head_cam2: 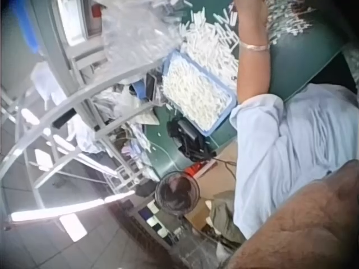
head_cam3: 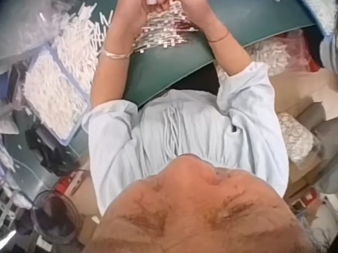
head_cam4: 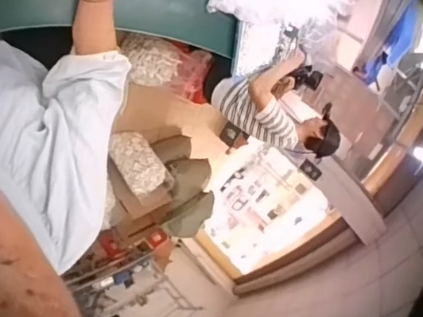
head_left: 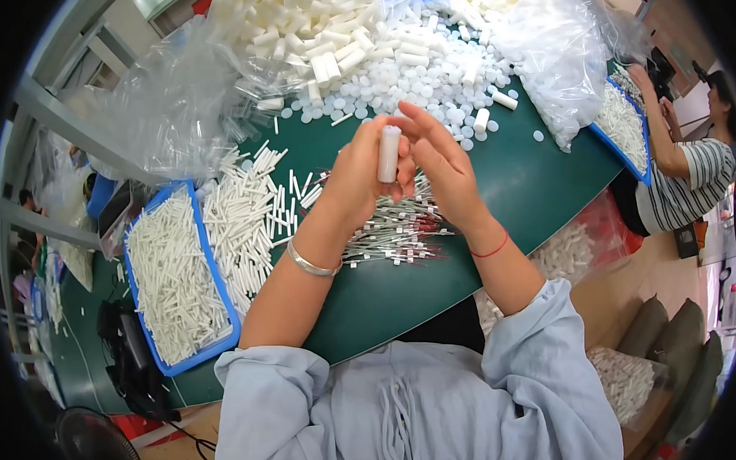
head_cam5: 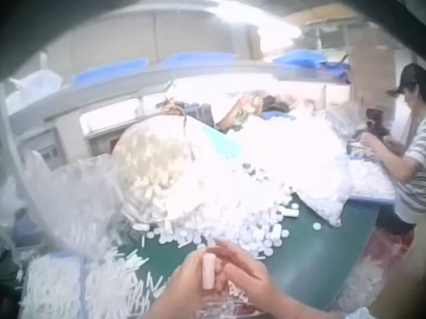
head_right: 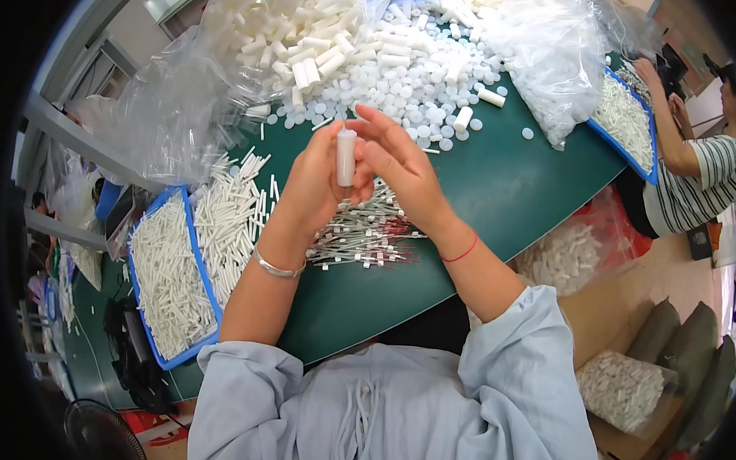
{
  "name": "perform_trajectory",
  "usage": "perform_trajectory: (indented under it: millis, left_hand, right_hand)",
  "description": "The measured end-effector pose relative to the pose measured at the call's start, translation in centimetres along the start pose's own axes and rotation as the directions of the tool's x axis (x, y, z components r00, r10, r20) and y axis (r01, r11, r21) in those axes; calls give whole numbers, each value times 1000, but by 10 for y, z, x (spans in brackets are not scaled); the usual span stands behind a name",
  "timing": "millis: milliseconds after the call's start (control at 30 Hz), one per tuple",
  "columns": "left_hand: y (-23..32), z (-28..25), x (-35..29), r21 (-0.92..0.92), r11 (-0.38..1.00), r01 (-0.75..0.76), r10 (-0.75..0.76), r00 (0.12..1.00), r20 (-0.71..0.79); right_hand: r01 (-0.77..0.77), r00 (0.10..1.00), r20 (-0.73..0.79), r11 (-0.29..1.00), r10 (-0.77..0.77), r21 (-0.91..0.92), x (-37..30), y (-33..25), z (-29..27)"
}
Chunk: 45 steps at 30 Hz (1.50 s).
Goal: The person assembles small components by hand, inserting wires into white plastic tubes at a factory workbench.
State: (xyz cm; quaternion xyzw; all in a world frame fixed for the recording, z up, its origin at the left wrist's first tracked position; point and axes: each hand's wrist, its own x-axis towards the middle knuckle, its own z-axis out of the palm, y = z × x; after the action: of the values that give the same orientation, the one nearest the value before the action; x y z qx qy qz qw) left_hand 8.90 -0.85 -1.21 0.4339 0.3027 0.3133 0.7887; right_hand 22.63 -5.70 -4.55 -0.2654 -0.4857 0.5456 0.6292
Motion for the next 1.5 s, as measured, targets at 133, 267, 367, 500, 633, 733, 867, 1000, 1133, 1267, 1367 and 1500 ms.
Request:
perform_trajectory:
  millis: [133, 267, 367, 500, 633, 733, 867, 1000, 1133, 1267, 1367, 1500]
  left_hand:
    - [2, -10, 4, -113, 994, -6, 14, 997, 73]
    - [-2, -13, 1, -152, 987, 47, -27, 991, 128]
    - [-4, -6, -3, -199, 979, 42, -14, 990, 140]
    - [-11, 12, -7, -231, 971, 68, -22, 980, 196]
    - [-28, 38, -24, -127, 989, 75, -42, 968, 247]
    - [-32, 70, -48, 90, 963, 253, -268, 936, 230]
    - [-38, 73, -50, 278, 949, 148, -227, 933, 278]
    - [-33, 66, -52, 335, 942, -3, -80, 969, 234]
    - [-18, 63, -50, 459, 863, -210, 143, 974, 177]
    - [-5, 42, -56, 764, 514, -390, 392, 899, 195]
    - [-25, 14, -64, 825, -165, -541, 437, 709, 553]
    - [-67, 2, -77, 799, -411, -438, 224, 801, 555]
  right_hand:
    - [351, 933, 188, 668, -306, -656, 2, -2, 2]
    - [406, 897, 230, 495, -378, -768, -3, -4, 10]
    - [403, 899, 229, 505, -372, -763, -9, -9, 15]
    - [388, 886, 245, 340, -394, -856, -25, -29, 17]
    - [422, 833, 282, 217, -475, -880, -55, -46, 8]
    - [246, 897, 121, 255, -424, -935, -108, -69, 1]
    - [-154, 901, -336, 525, -273, -837, -211, -80, -21]
    - [-625, 691, -710, 603, 132, -495, -311, -57, -34]
    - [-702, 707, -698, -8, 113, -712, -412, -1, -79]
    - [-741, 663, -742, 229, 101, -631, -403, -4, -95]
    - [-599, 751, -660, 383, -36, -703, -311, -53, -71]
    - [-252, 899, -368, 406, -237, -878, -198, -84, -47]
